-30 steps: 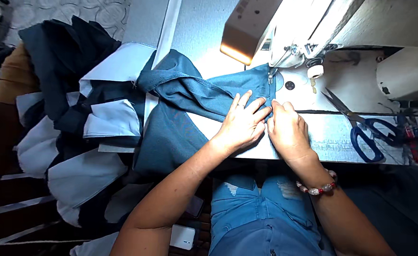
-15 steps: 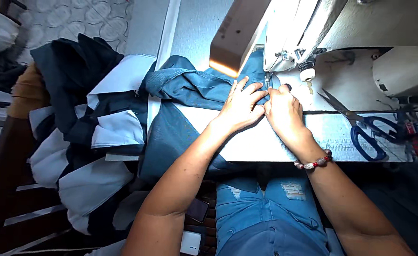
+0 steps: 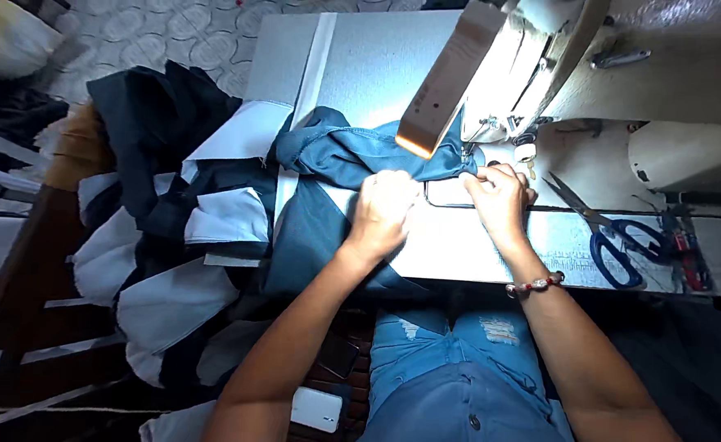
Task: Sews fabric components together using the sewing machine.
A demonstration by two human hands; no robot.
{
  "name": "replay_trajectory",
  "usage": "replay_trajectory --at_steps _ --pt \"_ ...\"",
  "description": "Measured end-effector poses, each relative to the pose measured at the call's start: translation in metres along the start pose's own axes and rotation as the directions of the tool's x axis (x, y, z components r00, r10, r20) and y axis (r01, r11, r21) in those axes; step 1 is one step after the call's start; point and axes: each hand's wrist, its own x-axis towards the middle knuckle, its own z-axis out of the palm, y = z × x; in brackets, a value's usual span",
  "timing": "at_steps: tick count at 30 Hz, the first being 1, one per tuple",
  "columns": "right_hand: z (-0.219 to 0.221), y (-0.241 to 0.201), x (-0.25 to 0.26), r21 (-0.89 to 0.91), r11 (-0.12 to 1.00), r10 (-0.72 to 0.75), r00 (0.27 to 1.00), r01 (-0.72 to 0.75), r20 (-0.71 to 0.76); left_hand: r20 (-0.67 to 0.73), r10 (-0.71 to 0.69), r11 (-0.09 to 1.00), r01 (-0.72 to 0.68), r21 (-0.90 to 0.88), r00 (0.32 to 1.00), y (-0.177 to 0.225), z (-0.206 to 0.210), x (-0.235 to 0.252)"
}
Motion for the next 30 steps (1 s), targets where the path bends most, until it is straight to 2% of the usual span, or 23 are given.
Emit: replay_trajectory --at_steps 2,4,5,6,9,12,14,17,19,21,23,25,27,29,30 --pt "0.002 -0.005 0.002 0.043 0.999 -0.004 1.000 0.005 -0.022 0.163 -0.225 0.970 0.204 0.133 0.961 -0.015 -0.020 -0.016" --pt "0.004 -0.009 0.004 0.042 0.999 -0.021 1.000 0.020 0.022 0.294 -0.415 0.910 0.384 0.159 0.861 -0.032 -0.025 -0.017" --pt "0.005 -0.009 0.006 0.026 0.999 -0.035 0.999 0.034 0.040 0.302 -0.450 0.893 0.424 0.151 0.841 -0.039 -0.023 -0.015" --pt "0.006 -0.008 0.007 0.011 0.999 -0.047 0.998 0.047 0.041 0.272 -0.454 0.891 0.433 0.136 0.848 -0.043 -0.020 -0.012" --pt "0.001 -0.012 0.000 0.026 0.999 -0.047 0.998 0.046 0.046 0.165 -0.389 0.921 0.387 0.050 0.906 -0.047 -0.010 -0.002" --pt "-0.012 -0.018 -0.008 0.112 0.993 -0.043 0.997 0.036 0.060 0.021 -0.241 0.963 0.242 -0.119 0.970 -0.039 -0.011 -0.006" --pt "-0.014 -0.011 -0.009 0.268 0.963 -0.047 0.997 0.029 0.062 -0.102 -0.149 0.985 0.139 -0.099 0.984 -0.022 -0.032 -0.016" --pt "-0.011 0.000 -0.014 0.648 0.758 0.053 0.997 -0.074 0.053 -0.179 -0.079 0.997 0.080 0.002 0.981 -0.005 -0.074 -0.038" --pt "-0.008 0.000 -0.017 0.756 0.654 0.017 0.999 -0.039 0.037 -0.194 -0.077 0.997 0.080 0.004 0.978 -0.005 -0.083 -0.050" --pt "-0.003 0.003 -0.023 0.702 0.710 -0.087 0.996 0.062 0.000 -0.183 -0.073 0.997 0.073 -0.005 0.980 -0.008 -0.082 -0.057" --pt "-0.009 -0.001 -0.038 0.583 0.809 -0.098 0.995 0.066 0.024 -0.153 -0.054 0.998 0.058 0.023 0.987 -0.013 -0.083 -0.060" --pt "-0.018 -0.001 -0.052 0.559 0.828 -0.028 0.994 -0.036 0.106 -0.086 -0.066 0.994 0.074 0.086 0.994 -0.017 -0.086 -0.066" --pt "-0.024 0.001 -0.060 0.545 0.808 0.108 0.967 -0.221 0.232 0.021 -0.127 0.983 0.123 0.137 0.992 -0.014 -0.085 -0.070" --pt "-0.030 0.000 -0.060 0.494 0.817 0.173 0.943 -0.299 0.284 0.039 -0.144 0.983 0.138 0.124 0.989 0.000 -0.070 -0.068" --pt "-0.032 -0.002 -0.058 0.482 0.815 0.202 0.938 -0.321 0.283 0.034 -0.108 0.991 0.106 0.079 0.994 0.011 -0.060 -0.064"
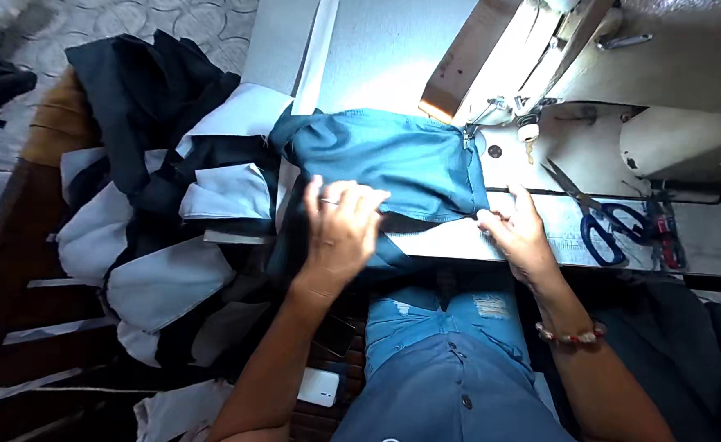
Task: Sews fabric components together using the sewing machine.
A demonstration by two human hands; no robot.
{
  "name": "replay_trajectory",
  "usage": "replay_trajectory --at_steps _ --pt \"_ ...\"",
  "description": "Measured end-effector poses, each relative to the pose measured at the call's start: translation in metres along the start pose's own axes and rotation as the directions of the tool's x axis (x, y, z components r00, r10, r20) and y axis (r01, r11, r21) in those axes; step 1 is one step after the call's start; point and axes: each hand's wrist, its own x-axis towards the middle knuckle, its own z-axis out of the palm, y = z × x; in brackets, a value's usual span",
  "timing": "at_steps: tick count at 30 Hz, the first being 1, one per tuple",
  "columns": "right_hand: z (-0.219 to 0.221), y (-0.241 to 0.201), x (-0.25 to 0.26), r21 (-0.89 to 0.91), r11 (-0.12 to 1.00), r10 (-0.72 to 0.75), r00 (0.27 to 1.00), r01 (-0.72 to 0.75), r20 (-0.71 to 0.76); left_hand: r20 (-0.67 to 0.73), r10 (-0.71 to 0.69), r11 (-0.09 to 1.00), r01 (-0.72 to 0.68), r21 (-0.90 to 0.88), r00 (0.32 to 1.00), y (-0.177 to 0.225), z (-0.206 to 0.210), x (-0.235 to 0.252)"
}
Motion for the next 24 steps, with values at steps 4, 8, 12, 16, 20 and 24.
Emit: replay_trajectory --at_steps 4,8,12,16,20,24 --pt "0.013 -0.016 0.000 0.268 0.960 0.103 0.992 -0.080 -0.072 -0.003 0.221 0.950 -0.216 -0.227 0.975 0.049 0.046 0.027" --pt "0.029 -0.031 -0.006 0.835 0.469 0.362 0.925 -0.287 0.115 -0.243 0.204 0.957 -0.245 -0.157 0.949 0.048 0.101 0.075" --pt "0.021 -0.016 -0.013 0.928 0.149 0.194 0.930 -0.342 0.312 -0.433 0.243 0.953 -0.296 -0.059 0.868 0.035 0.118 0.098" --pt "-0.002 -0.004 -0.011 0.823 0.360 0.311 0.888 -0.440 0.339 0.000 0.266 0.953 -0.263 -0.152 0.964 0.038 0.102 0.075" --pt "-0.023 -0.007 -0.006 0.325 0.891 0.314 0.947 -0.318 0.066 0.163 0.280 0.909 -0.207 -0.362 0.946 0.036 0.098 0.051" --pt "-0.016 -0.010 0.004 -0.117 0.989 0.088 0.995 -0.091 -0.036 0.184 0.249 0.894 -0.153 -0.422 0.951 0.035 0.098 0.047"
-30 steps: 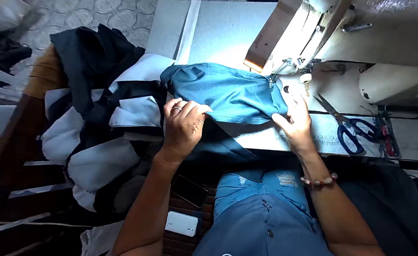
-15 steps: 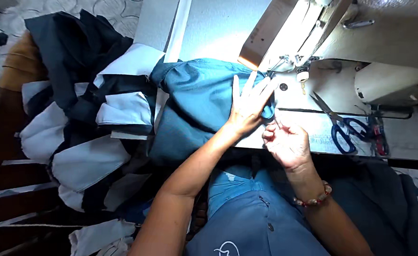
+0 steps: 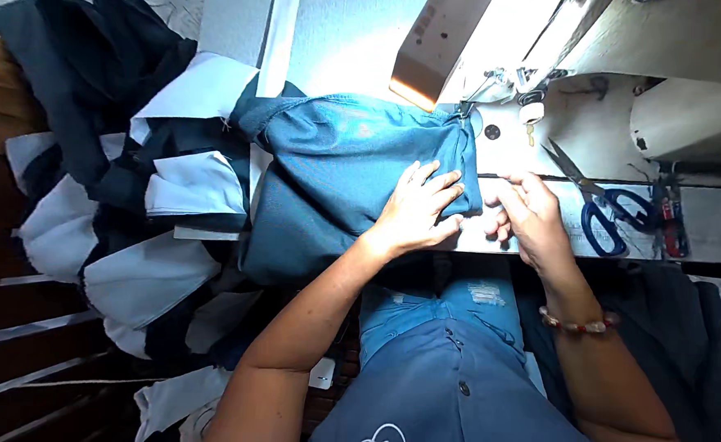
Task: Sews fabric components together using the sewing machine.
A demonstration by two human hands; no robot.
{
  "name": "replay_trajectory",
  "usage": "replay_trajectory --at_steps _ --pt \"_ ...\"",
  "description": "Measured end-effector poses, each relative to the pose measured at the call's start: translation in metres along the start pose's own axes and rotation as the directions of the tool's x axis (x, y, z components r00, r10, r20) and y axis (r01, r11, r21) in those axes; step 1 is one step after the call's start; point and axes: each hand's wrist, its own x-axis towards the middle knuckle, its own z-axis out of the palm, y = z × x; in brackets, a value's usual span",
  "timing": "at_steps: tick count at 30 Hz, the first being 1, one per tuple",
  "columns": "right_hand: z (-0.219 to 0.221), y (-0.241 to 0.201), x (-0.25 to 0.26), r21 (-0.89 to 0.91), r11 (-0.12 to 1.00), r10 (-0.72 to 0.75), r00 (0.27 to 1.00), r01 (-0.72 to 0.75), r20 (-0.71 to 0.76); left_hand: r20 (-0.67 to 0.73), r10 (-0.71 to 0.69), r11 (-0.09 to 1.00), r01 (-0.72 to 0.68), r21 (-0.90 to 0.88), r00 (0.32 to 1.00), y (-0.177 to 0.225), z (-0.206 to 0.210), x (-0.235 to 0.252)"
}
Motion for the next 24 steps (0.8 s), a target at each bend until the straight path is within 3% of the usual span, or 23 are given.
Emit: replay_trajectory --at_steps 3,5,8,13,16,21,24 --pt "0.017 -0.004 0.009 -0.287 0.954 -0.108 0.993 0.089 -0.050 0.009 -0.007 1.000 0.007 -0.023 1.000 0.000 -0.001 0.001" --pt "0.023 -0.007 0.007 -0.408 0.910 -0.097 0.995 0.072 -0.039 0.012 -0.008 0.999 0.008 -0.040 1.000 -0.001 -0.002 0.000" --pt "0.023 -0.008 -0.001 -0.444 0.896 -0.027 1.000 0.024 0.000 0.013 -0.012 0.997 0.013 -0.081 1.000 -0.001 -0.004 0.000" --pt "0.032 -0.009 -0.004 -0.518 0.854 -0.090 0.995 0.054 -0.044 0.016 -0.015 0.993 0.017 -0.114 1.000 -0.002 -0.005 0.000" --pt "0.041 -0.011 -0.005 -0.649 0.755 -0.187 0.979 0.092 -0.079 0.019 -0.027 0.997 0.028 -0.065 0.999 -0.001 -0.007 0.000" --pt "0.050 -0.013 -0.003 -0.749 0.663 -0.138 0.985 0.017 -0.100 -0.021 -0.037 0.999 0.038 0.018 0.999 0.002 -0.007 0.005" --pt "0.049 -0.010 -0.003 -0.749 0.662 -0.147 0.985 0.027 -0.094 -0.073 -0.091 0.994 0.096 0.061 0.993 0.009 -0.004 0.015"
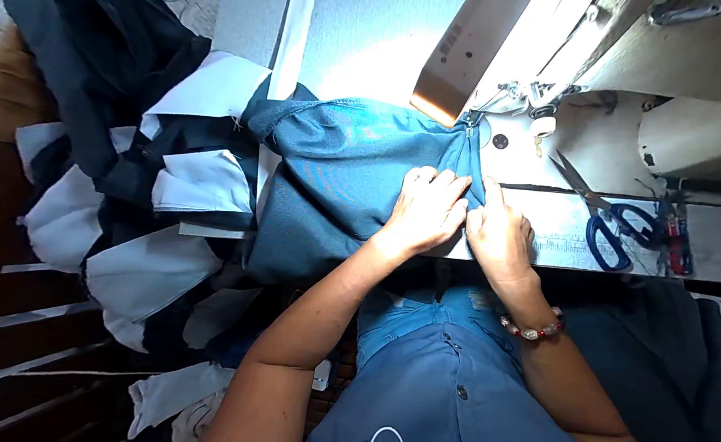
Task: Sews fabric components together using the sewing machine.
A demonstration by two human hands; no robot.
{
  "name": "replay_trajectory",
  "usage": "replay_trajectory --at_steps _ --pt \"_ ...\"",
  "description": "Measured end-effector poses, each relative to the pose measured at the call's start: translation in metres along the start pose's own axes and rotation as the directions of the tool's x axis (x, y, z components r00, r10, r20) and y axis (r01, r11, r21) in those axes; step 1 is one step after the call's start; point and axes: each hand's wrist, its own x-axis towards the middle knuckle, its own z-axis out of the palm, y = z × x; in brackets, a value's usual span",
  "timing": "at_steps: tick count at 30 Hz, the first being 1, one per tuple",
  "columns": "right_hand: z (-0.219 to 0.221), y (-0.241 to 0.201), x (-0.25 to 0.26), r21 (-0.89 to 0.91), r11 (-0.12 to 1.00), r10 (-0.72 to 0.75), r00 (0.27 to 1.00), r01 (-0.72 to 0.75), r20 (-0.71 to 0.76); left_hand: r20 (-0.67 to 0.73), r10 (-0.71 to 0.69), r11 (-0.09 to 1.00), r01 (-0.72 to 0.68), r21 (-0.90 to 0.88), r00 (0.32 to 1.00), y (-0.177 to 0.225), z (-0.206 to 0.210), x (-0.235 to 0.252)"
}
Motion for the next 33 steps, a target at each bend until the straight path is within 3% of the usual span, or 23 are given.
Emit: replay_trajectory --at_steps 6,17,23,33 --pt "0.004 0.002 0.000 -0.012 1.000 -0.014 1.000 0.014 -0.021 0.105 -0.195 0.973 0.179 0.146 0.975 0.015 0.007 0.029" --pt "-0.008 -0.010 0.004 -0.121 0.992 -0.011 0.991 0.027 0.136 0.214 0.042 0.973 -0.089 0.214 0.976 -0.010 0.002 0.021" --pt "-0.012 -0.011 0.009 -0.058 0.997 -0.045 0.981 0.057 0.189 0.196 0.129 0.984 -0.150 0.095 0.972 -0.021 -0.006 0.016" --pt "-0.014 -0.007 0.011 -0.004 1.000 -0.029 0.981 0.031 0.192 0.170 0.076 0.997 -0.080 0.016 0.983 -0.015 -0.009 0.011"
